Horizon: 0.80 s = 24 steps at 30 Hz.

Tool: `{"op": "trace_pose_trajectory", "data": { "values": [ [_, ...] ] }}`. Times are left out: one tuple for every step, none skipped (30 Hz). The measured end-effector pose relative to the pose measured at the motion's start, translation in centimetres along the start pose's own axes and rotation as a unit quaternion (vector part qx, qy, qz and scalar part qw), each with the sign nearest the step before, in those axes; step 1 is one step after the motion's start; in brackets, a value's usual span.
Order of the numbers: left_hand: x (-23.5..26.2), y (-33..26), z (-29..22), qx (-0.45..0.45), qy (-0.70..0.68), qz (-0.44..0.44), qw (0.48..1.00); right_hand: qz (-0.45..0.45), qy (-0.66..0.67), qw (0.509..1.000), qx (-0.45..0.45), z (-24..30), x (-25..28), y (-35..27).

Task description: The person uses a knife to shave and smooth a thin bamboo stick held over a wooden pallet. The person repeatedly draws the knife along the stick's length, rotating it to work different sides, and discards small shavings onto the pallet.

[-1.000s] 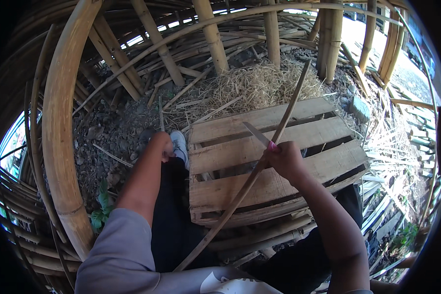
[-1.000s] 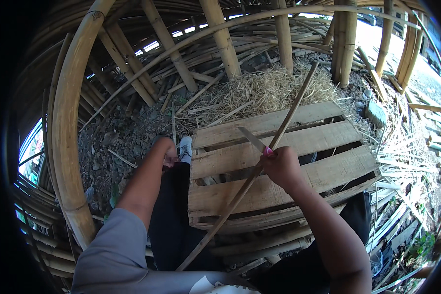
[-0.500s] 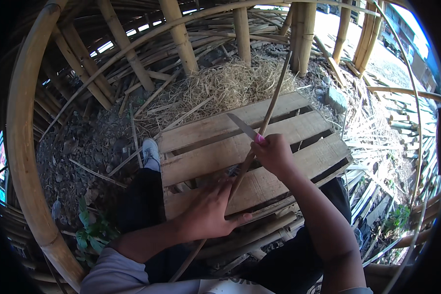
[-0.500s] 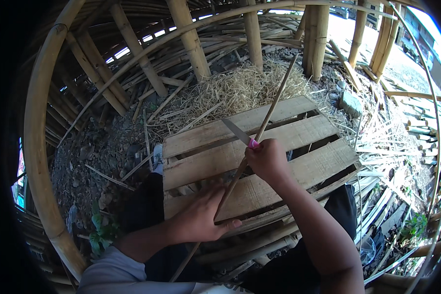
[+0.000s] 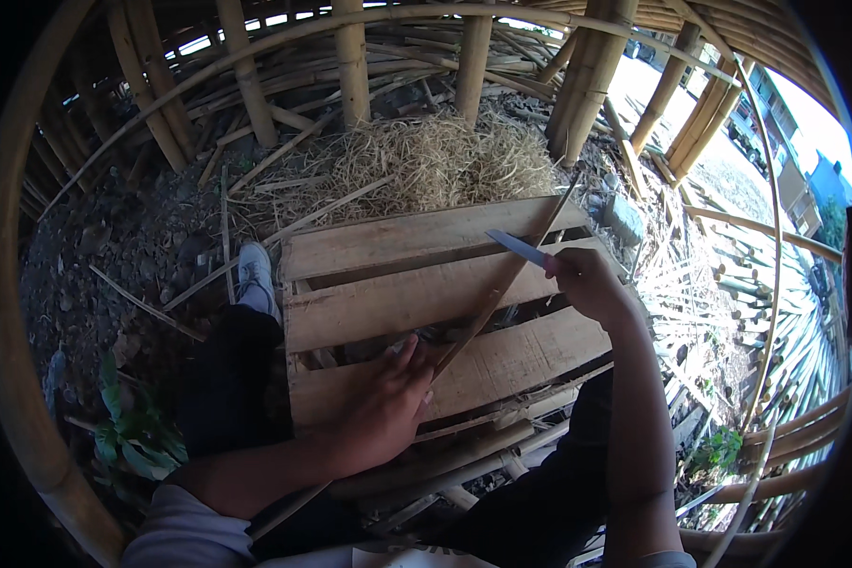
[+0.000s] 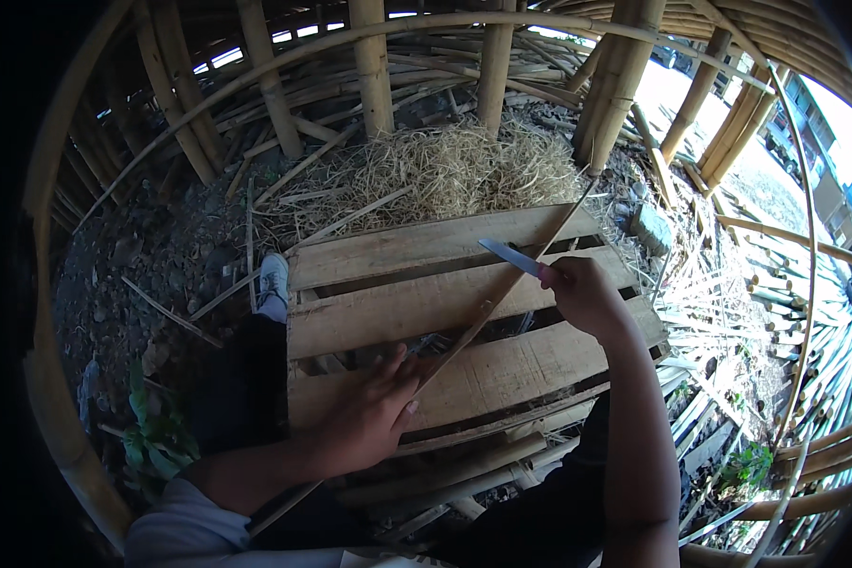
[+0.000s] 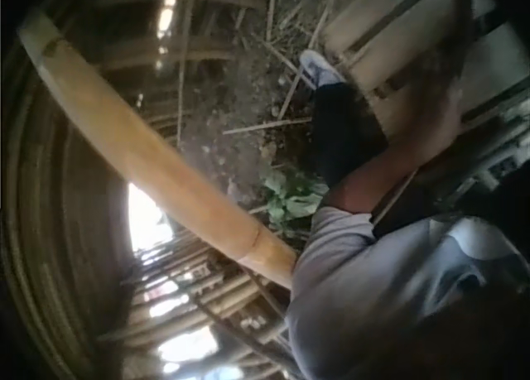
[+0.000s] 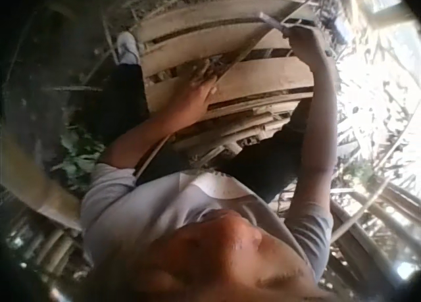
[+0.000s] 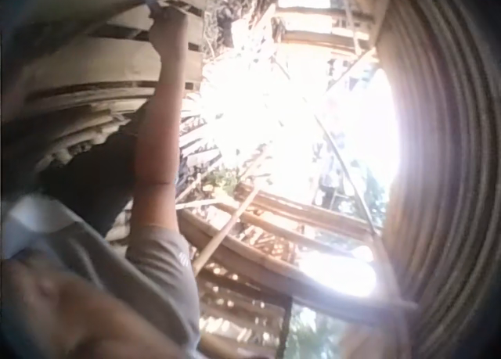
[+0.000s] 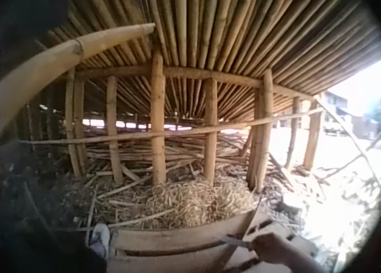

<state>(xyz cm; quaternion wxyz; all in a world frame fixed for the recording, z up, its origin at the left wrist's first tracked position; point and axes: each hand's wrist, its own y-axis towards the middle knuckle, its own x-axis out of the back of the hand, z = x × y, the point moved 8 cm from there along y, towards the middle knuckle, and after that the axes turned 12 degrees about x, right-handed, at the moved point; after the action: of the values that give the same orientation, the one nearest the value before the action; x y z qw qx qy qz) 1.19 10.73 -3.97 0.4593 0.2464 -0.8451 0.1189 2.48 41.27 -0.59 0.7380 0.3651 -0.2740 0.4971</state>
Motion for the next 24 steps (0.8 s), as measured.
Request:
{"op": "trace_pose_trajectory", "data": {
  "values": [
    [-0.2,0.0,0.3,-0.001,0.007,-0.003,1.0,0.009,-0.011,0.999,-0.05,-1.1,-0.5,-0.2],
    [-0.5,0.0,0.5,-0.002,0.014,-0.006,1.0,0.035,-0.03,0.997,-0.063,-1.7,-1.1,-0.2],
    [-0.9,0.0,0.7,-0.003,0.02,-0.008,1.0,0.061,-0.05,0.994,-0.076,-2.3,-1.7,-0.2],
    [-1.0,0.1,0.8,0.0,0.024,-0.013,1.0,0.085,-0.066,0.99,-0.091,-2.2,-2.3,-0.2],
    [-1.0,0.2,0.8,0.003,0.028,-0.018,0.999,0.123,-0.129,0.978,-0.113,-2.1,-2.7,0.2],
    [-1.1,0.3,0.8,0.006,0.032,-0.022,0.999,0.1,-0.122,0.98,-0.123,-2.0,-2.7,0.5],
    [-1.2,0.3,0.8,0.003,0.045,-0.027,0.999,0.079,-0.114,0.981,-0.135,-1.8,-3.0,0.5],
    [-1.3,0.3,0.7,0.0,0.058,-0.031,0.998,0.058,-0.106,0.982,-0.147,-1.6,-3.2,0.5],
    [-1.4,0.3,0.6,-0.004,0.071,-0.035,0.997,0.093,-0.108,0.987,-0.077,-0.1,-4.8,0.0],
    [-1.4,0.3,0.5,-0.004,0.083,-0.039,0.996,0.126,-0.109,0.986,-0.004,2.1,-6.1,-0.5],
    [-1.4,0.3,0.3,-0.004,0.095,-0.044,0.995,0.15,-0.135,0.979,-0.031,1.3,-7.0,-0.6],
    [-1.5,0.3,0.2,-0.005,0.107,-0.048,0.993,0.153,-0.11,0.979,-0.077,0.8,-6.2,-0.4],
    [-1.6,0.3,0.2,-0.006,0.119,-0.048,0.992,0.157,-0.084,0.977,-0.121,1.4,-4.7,0.2],
    [-1.6,0.4,0.3,-0.008,0.132,-0.047,0.99,0.149,-0.094,0.979,-0.102,0.6,-4.7,0.2],
    [-1.6,0.4,0.4,-0.009,0.144,-0.047,0.988,0.141,-0.105,0.981,-0.083,-0.1,-4.8,0.1],
    [-1.6,0.5,0.1,-0.015,0.147,-0.046,0.988,0.13,-0.119,0.982,-0.068,-1.0,-4.5,-0.1],
    [-1.4,0.5,0.0,-0.017,0.151,-0.046,0.987,0.135,-0.106,0.984,-0.051,-0.9,-5.6,-0.9],
    [-1.3,0.6,-0.1,-0.02,0.155,-0.047,0.987,0.14,-0.093,0.985,-0.035,-1.0,-6.5,-1.3],
    [-1.0,0.6,-0.1,-0.02,0.152,-0.047,0.987,0.128,-0.083,0.988,-0.035,-1.5,-6.8,-1.4],
    [-1.1,0.5,0.0,-0.02,0.146,-0.044,0.988,0.133,-0.062,0.984,-0.099,-2.0,-6.2,-1.2],
    [-1.1,0.4,0.1,-0.02,0.14,-0.041,0.989,0.137,-0.041,0.976,-0.163,-2.5,-5.0,-0.4],
    [-1.2,0.4,0.2,-0.021,0.153,-0.041,0.987,0.14,-0.02,0.964,-0.225,-2.7,-4.1,0.0],
    [-1.2,0.4,0.3,-0.023,0.165,-0.041,0.985,0.146,-0.028,0.956,-0.252,-2.5,-4.1,0.0],
    [-1.3,0.3,0.3,-0.024,0.178,-0.041,0.983,0.145,-0.055,0.971,-0.185,-1.9,-5.5,-0.2]
  ]
}}
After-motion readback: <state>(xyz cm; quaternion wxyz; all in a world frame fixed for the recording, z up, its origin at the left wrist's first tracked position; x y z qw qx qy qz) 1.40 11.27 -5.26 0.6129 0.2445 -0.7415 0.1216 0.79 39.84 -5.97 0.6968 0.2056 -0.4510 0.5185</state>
